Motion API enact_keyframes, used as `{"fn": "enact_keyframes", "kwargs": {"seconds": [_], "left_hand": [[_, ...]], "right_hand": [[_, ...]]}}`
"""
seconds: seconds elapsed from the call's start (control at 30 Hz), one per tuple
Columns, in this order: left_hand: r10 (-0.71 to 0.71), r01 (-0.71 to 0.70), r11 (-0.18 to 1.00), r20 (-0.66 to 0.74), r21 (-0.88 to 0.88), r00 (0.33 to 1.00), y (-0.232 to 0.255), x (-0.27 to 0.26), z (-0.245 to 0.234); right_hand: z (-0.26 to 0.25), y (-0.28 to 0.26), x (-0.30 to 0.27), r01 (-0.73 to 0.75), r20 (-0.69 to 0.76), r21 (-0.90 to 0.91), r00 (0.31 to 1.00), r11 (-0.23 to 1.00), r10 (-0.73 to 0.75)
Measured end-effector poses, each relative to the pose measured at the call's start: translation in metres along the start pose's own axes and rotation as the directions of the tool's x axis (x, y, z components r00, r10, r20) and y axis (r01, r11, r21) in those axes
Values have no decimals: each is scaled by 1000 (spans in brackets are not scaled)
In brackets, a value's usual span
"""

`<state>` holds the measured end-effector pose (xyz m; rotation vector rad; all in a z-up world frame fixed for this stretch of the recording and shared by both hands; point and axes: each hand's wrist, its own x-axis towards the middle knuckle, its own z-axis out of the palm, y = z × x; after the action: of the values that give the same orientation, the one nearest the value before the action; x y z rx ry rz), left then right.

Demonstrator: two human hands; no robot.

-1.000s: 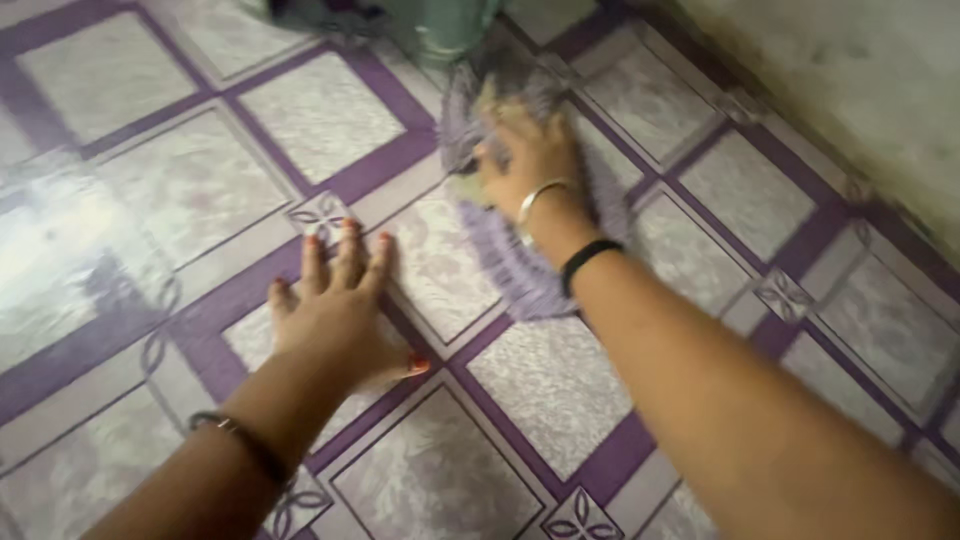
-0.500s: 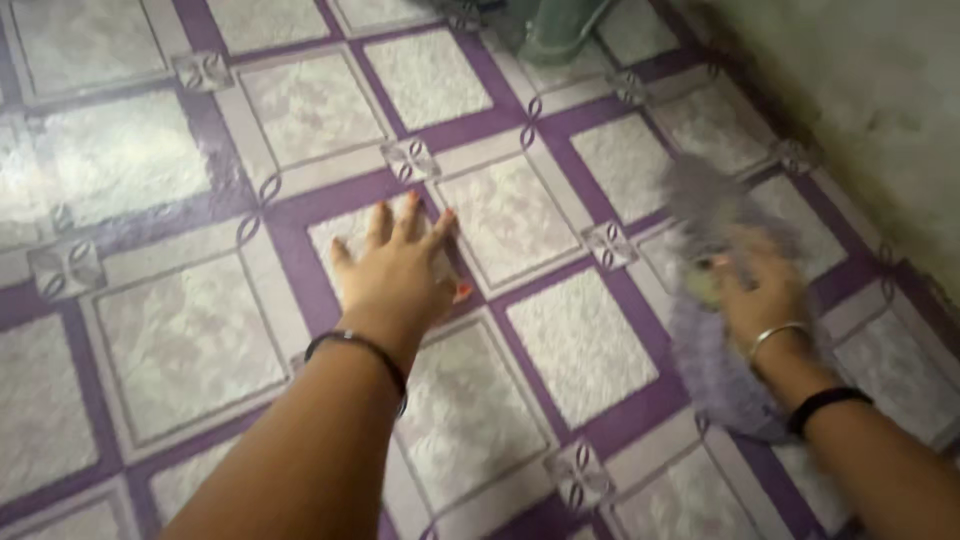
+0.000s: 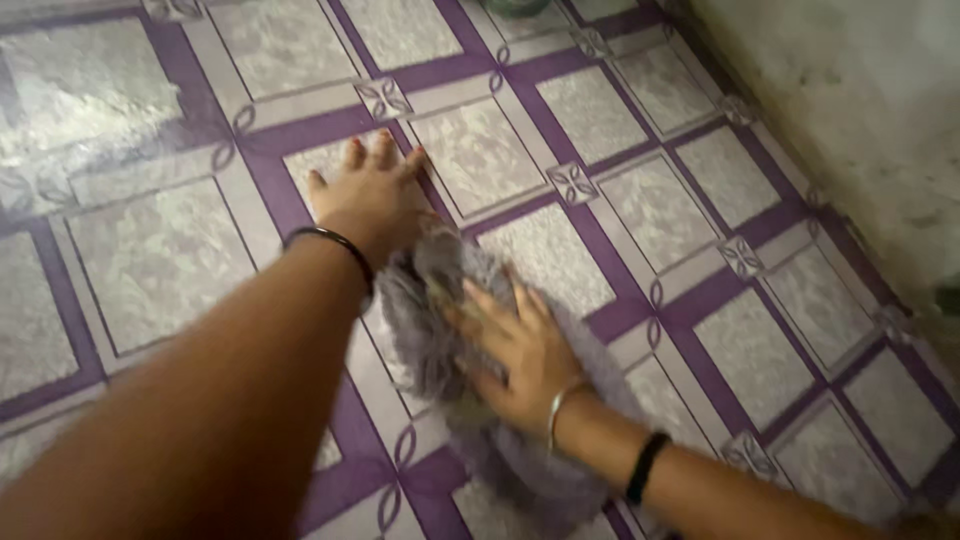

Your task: The person cleans a tiled floor using a purple cloth. They wipe the surface in a repetitive motion, moving around a plastic stool and past stacked grocery bags to reach different areas.

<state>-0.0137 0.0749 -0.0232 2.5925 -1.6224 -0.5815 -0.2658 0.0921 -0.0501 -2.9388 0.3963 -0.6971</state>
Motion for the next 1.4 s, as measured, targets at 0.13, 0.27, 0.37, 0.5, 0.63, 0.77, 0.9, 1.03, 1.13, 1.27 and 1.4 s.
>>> {"fn": "enact_keyframes", "kwargs": {"seconds": [0.13,0.27,0.37,0.5,0.63,0.77,0.9,1.03,1.13,1.27,1.4], "left_hand": [[30,-40,984,-60,-174,998,-56,-41,10],[-19,15,999,-108,-30,994,-140,-109,3],[-197,197,980,16,23,980,-201,-143,-6],[-286,281,957,81,71,955,-235,-176,2],[-269,265,962,72,60,960,-233,-170,-4],[-297,296,955,88,29,951,-228,-171,-13],[-315,314,949,115,22,942,-225,-166,-24],[-330,331,943,55,-17,942,-221,-174,-18],[-243,245,969,-85,17,966,-214,-191,2],[-317,317,948,-45,-15,947,-246,-261,18],[-515,512,852,3,106,857,-306,-338,16]], "right_hand": [[10,71,10,-146,91,61,986,987,140],[42,162,44,-278,10,-51,960,959,279],[77,210,74,-247,-35,-242,969,938,246],[107,194,106,-209,-37,-342,977,916,210],[121,80,137,-91,-11,-51,996,995,91],[153,-63,185,86,16,-31,996,996,-86],[177,-122,258,-117,166,6,979,993,114],[177,-132,259,-155,156,44,977,987,146],[162,-112,219,-89,146,80,986,993,77],[109,-33,118,-271,31,120,962,955,270],[30,40,-7,-920,140,246,345,305,928]]}}
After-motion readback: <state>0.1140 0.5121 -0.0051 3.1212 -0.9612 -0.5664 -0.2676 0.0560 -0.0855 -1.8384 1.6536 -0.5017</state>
